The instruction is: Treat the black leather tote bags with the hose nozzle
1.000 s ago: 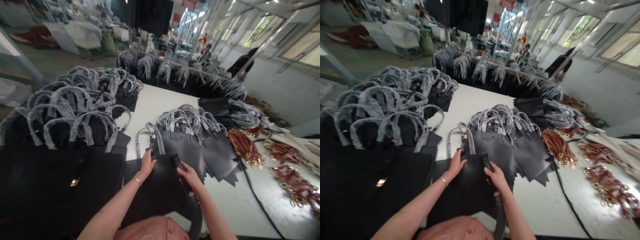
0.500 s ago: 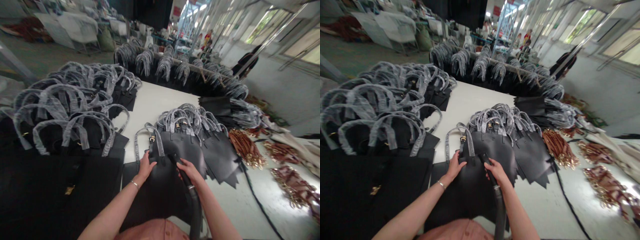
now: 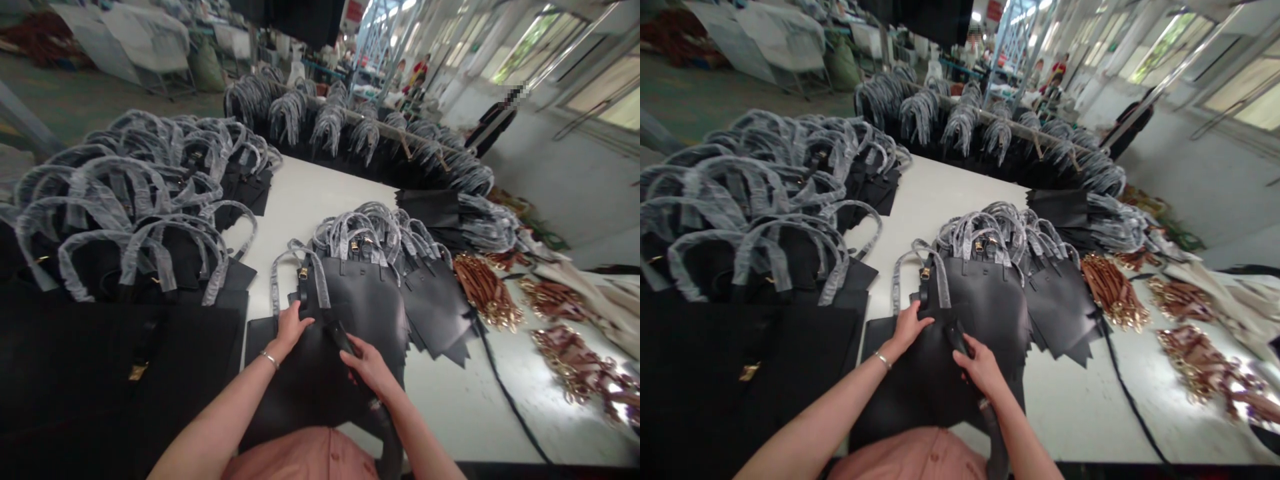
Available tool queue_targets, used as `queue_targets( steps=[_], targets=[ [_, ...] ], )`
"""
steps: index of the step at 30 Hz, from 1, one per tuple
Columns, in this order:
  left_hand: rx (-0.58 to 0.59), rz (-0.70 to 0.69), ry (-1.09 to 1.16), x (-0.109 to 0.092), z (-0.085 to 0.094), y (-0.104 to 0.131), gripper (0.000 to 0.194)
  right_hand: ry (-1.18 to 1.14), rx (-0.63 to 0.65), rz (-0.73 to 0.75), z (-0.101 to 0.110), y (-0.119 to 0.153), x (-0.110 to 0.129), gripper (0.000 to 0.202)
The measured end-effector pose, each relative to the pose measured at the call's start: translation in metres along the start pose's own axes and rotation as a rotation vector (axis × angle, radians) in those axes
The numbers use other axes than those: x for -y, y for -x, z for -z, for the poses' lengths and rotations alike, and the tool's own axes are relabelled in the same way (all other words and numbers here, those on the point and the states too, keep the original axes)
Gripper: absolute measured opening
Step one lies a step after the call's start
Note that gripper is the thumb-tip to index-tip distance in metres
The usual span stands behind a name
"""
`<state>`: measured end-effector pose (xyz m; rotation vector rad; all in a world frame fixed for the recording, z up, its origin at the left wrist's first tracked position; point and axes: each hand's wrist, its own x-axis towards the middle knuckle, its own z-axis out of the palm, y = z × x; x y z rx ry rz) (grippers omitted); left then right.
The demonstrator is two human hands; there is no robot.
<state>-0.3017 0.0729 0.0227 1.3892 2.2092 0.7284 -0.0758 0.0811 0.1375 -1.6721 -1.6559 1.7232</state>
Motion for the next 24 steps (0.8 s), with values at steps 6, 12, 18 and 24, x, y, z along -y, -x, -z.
queue_targets(
  steps=[6, 12, 18, 24],
  targets=[
    [-0.007, -0.042, 0.056, 0.003, -0.002, 0.002, 0.042, 0.030, -0.092, 0.042, -0.020, -0.023, 0.009, 0.066],
    [-0.038, -0.039, 0.041, 0.005, -0.007, 0.000, 0.049, 0.029, 0.002, -0.053, -0.004, -0.003, 0.004, 0.060],
    [-0.052, -0.084, 0.052, 0.008, -0.009, 0.001, 0.049, -0.011, -0.051, -0.036, -0.014, -0.016, 0.007, 0.062],
    [-0.049, -0.094, 0.029, 0.007, -0.007, 0.003, 0.045, -0.006, -0.037, -0.063, -0.011, -0.009, 0.007, 0.060]
  ],
)
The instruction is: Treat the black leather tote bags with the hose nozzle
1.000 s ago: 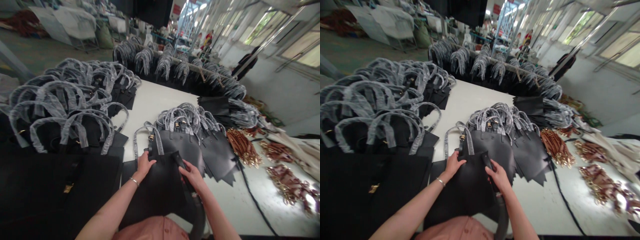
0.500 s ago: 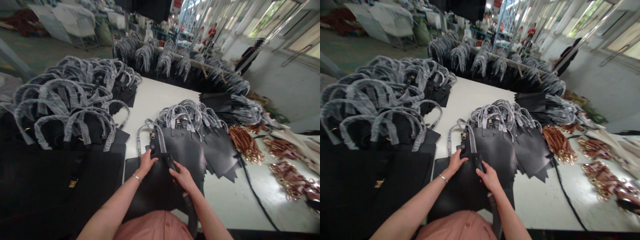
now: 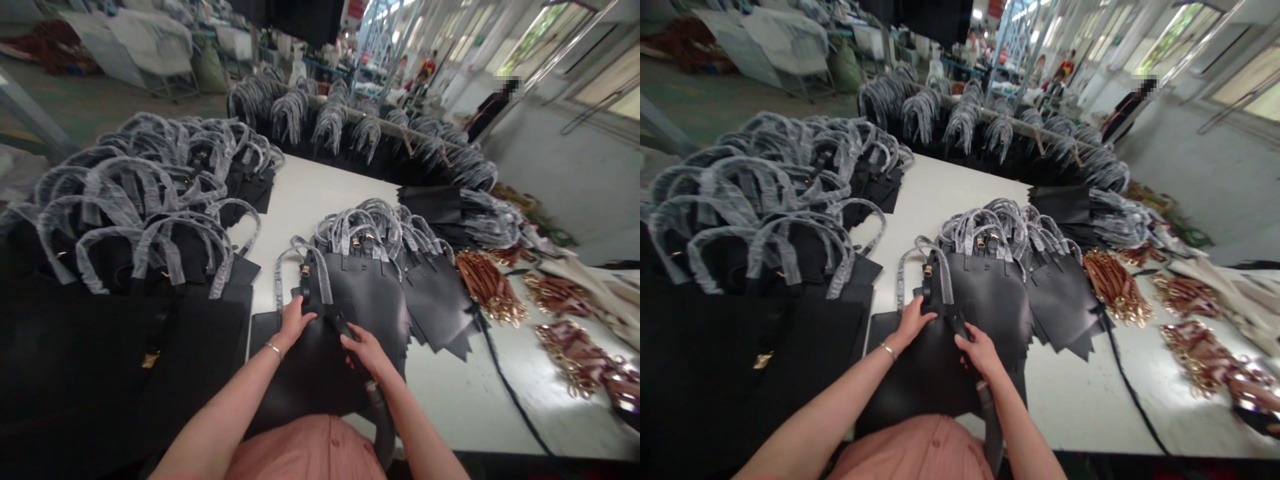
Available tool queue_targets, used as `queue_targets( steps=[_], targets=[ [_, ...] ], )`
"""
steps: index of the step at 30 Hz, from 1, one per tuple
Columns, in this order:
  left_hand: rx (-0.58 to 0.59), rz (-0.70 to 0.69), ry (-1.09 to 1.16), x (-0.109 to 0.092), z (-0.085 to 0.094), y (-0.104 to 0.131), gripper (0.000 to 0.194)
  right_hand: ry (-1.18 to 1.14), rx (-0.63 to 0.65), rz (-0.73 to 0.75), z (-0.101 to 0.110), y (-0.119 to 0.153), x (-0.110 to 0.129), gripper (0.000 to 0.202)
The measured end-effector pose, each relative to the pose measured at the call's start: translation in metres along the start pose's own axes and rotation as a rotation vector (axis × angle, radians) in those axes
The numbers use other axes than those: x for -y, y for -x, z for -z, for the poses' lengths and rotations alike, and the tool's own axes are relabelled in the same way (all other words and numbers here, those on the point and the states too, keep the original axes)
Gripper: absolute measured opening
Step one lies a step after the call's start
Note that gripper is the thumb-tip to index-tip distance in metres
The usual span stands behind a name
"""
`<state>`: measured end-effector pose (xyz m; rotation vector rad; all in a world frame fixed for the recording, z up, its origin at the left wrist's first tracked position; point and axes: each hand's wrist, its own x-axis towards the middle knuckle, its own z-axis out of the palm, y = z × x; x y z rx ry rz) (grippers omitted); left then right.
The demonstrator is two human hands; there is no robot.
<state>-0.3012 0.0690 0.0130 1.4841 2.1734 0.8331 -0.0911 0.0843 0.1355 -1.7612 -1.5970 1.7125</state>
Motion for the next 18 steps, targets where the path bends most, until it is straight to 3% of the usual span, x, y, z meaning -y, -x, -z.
queue_targets(
  steps=[4, 8, 13, 18],
  targets=[
    [0.002, 0.015, -0.028, -0.002, 0.001, 0.001, 0.043, 0.026, -0.057, 0.029, 0.004, 0.004, -0.004, 0.062],
    [0.011, 0.028, -0.044, -0.007, 0.004, 0.002, 0.041, 0.054, -0.033, 0.035, 0.006, 0.008, -0.011, 0.058],
    [0.015, 0.033, -0.033, -0.011, 0.012, 0.006, 0.035, 0.050, -0.138, 0.152, 0.005, 0.009, -0.012, 0.064],
    [0.041, -0.002, 0.033, -0.022, 0.017, 0.017, 0.015, 0.007, -0.127, 0.198, 0.023, 0.037, -0.027, 0.067]
  ],
)
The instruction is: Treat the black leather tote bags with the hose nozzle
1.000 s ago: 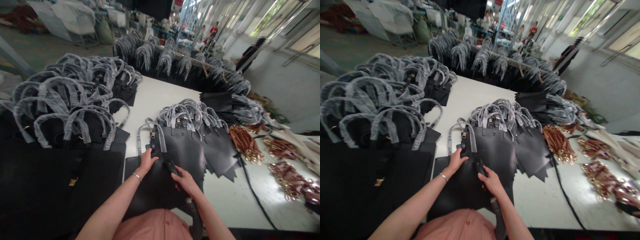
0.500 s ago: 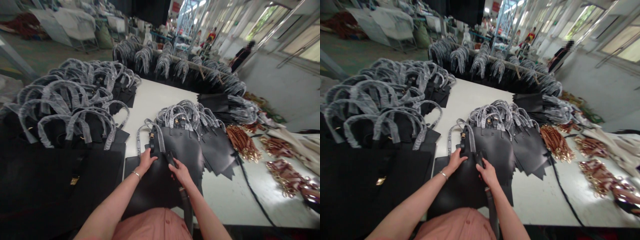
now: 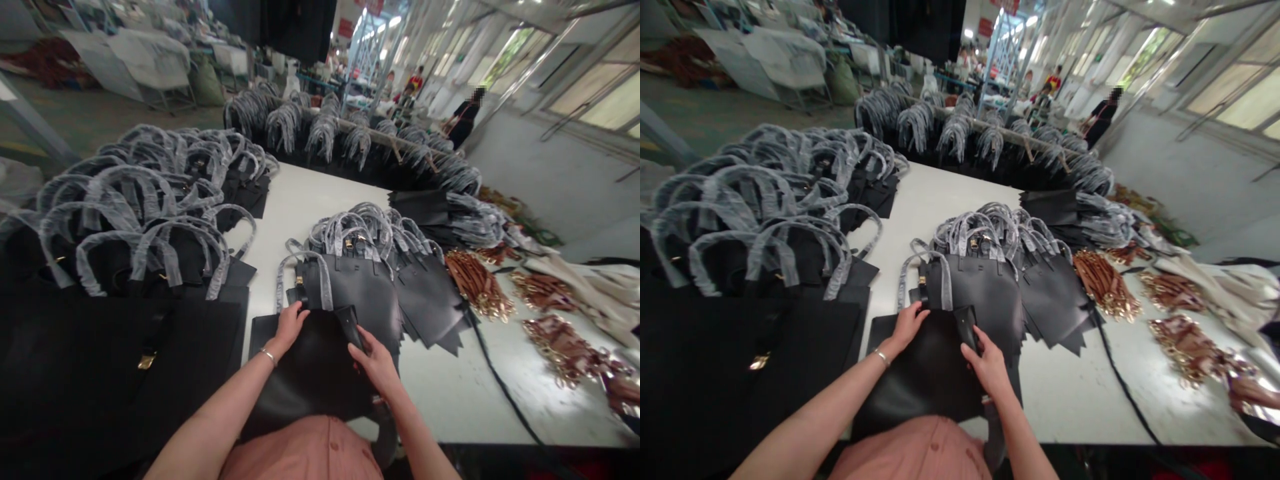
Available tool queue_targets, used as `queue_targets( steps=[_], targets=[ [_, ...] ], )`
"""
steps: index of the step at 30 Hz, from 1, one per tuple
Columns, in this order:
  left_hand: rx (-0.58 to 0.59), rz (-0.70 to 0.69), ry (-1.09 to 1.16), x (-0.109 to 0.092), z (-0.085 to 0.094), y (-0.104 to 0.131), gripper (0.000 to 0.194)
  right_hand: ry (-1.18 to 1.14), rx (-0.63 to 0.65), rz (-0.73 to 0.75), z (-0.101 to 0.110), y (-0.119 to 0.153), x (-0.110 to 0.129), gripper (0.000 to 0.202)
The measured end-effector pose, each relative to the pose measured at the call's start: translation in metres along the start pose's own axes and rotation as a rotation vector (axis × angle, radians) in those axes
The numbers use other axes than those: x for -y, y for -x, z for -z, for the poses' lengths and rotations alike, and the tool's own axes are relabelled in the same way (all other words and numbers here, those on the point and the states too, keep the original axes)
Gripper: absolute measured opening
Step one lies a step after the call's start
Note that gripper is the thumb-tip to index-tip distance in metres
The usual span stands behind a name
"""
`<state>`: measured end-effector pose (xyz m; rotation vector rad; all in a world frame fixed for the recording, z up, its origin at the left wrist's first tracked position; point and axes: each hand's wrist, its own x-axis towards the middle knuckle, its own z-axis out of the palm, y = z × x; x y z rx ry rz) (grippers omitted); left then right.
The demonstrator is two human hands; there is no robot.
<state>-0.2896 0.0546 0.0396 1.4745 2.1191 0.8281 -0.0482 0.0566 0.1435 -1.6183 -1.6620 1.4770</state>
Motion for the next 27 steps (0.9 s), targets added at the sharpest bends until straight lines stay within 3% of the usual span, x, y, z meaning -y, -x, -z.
queue_targets(
  steps=[3, 10, 14, 17, 19, 21, 24, 27],
  targets=[
    [0.034, -0.045, 0.035, -0.021, -0.007, 0.003, 0.017, -0.067, -0.046, -0.003, 0.016, 0.022, -0.011, 0.073],
    [0.205, -0.099, 0.065, -0.080, -0.045, -0.011, 0.012, -0.116, -0.339, -0.025, 0.039, 0.048, -0.027, 0.080],
    [0.324, -0.068, 0.033, -0.087, -0.055, -0.020, 0.011, -0.208, -0.504, -0.024, 0.059, 0.051, -0.022, 0.079],
    [0.390, -0.069, 0.022, -0.082, -0.053, -0.029, 0.026, -0.260, -0.598, 0.000, 0.075, 0.051, -0.018, 0.076],
    [0.438, -0.089, 0.030, -0.079, -0.049, -0.036, 0.035, -0.262, -0.502, -0.009, 0.080, 0.051, -0.018, 0.074],
    [0.482, -0.110, 0.037, -0.077, -0.046, -0.044, 0.034, -0.244, -0.318, -0.044, 0.077, 0.049, -0.019, 0.072],
    [0.531, -0.124, 0.040, -0.076, -0.042, -0.052, 0.030, -0.202, -0.039, -0.105, 0.058, 0.043, -0.024, 0.070],
    [0.568, -0.128, 0.055, -0.073, -0.041, -0.054, 0.030, -0.163, 0.106, -0.135, 0.035, 0.033, -0.031, 0.066]
  ],
)
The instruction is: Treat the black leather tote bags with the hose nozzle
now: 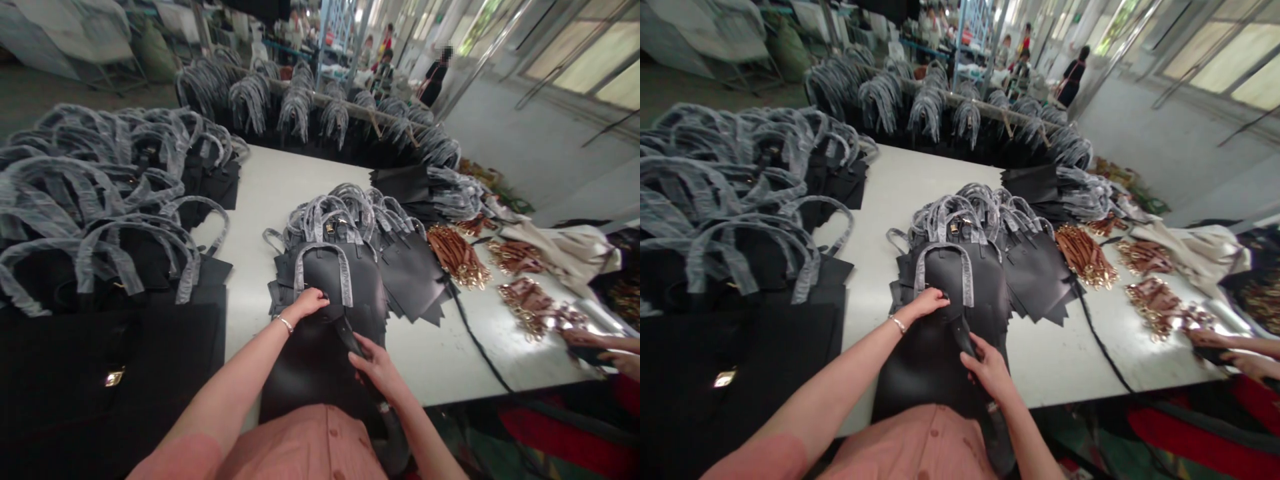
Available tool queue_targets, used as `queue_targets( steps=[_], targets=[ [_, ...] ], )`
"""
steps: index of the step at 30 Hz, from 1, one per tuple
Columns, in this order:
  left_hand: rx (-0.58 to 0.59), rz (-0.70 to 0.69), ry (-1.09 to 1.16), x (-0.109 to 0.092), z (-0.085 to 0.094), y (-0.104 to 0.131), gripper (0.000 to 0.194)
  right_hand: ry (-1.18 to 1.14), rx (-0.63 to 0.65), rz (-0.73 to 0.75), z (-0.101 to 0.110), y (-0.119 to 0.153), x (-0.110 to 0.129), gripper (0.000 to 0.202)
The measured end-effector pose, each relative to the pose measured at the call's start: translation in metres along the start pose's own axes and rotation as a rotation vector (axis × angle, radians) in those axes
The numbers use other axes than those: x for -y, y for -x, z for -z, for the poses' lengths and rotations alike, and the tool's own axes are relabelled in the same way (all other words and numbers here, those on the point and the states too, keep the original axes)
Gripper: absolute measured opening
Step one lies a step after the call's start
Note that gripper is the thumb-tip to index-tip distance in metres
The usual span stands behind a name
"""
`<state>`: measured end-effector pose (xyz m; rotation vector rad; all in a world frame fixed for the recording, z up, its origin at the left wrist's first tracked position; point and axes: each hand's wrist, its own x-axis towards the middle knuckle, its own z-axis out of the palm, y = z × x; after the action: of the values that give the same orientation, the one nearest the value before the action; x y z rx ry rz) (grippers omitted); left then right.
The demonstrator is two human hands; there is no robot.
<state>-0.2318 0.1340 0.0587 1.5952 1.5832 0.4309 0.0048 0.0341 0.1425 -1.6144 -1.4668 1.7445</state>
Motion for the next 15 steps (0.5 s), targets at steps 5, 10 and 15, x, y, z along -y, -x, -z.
queue_targets(
  steps=[5, 10, 15],
  targets=[
    [0.025, -0.011, 0.032, 0.003, 0.002, -0.005, 0.032, 0.055, 0.007, 0.014, -0.021, -0.023, -0.003, 0.065],
    [-0.044, -0.075, 0.080, 0.006, 0.015, 0.010, 0.018, 0.091, -0.061, 0.090, -0.022, -0.025, 0.008, 0.067],
    [-0.515, -0.052, 0.059, 0.034, -0.011, 0.087, 0.028, 0.173, 0.066, 0.058, -0.013, -0.009, 0.014, 0.062]
  ],
)
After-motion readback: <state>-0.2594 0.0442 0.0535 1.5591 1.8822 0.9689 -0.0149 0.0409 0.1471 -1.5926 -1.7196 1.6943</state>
